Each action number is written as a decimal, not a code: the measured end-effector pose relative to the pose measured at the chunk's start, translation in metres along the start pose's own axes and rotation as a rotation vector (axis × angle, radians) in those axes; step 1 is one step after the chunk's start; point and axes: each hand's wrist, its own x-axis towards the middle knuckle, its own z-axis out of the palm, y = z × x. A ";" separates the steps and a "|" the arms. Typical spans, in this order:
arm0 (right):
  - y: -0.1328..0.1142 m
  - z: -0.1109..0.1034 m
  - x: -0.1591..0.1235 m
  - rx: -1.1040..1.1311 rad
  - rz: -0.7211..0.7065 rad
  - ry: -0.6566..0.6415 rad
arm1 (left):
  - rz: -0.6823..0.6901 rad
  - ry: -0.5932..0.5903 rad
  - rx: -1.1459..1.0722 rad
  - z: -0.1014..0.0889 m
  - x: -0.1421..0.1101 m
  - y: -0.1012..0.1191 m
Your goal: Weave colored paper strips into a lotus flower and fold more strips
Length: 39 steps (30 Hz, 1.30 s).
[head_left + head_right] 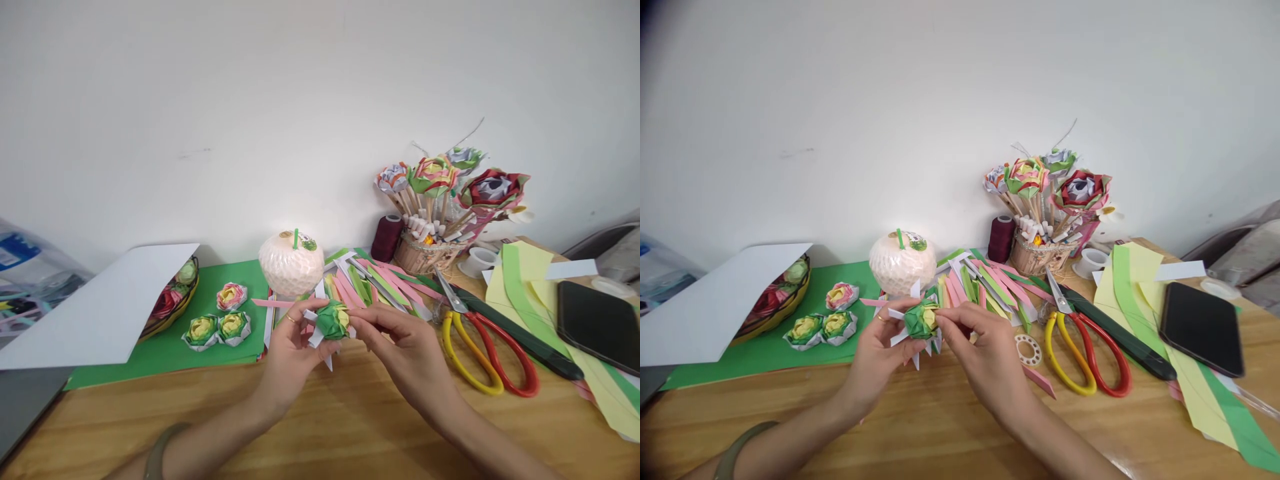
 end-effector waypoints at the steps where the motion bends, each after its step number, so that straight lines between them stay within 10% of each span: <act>1: 0.001 0.001 0.000 -0.001 0.002 0.007 | 0.006 -0.005 0.004 0.000 0.000 0.001; 17: -0.001 -0.003 0.004 0.240 0.186 -0.077 | 0.119 -0.044 0.008 0.000 0.000 0.003; 39: 0.005 -0.006 0.001 -0.126 -0.226 -0.043 | -0.505 -0.297 -0.508 -0.005 0.006 0.002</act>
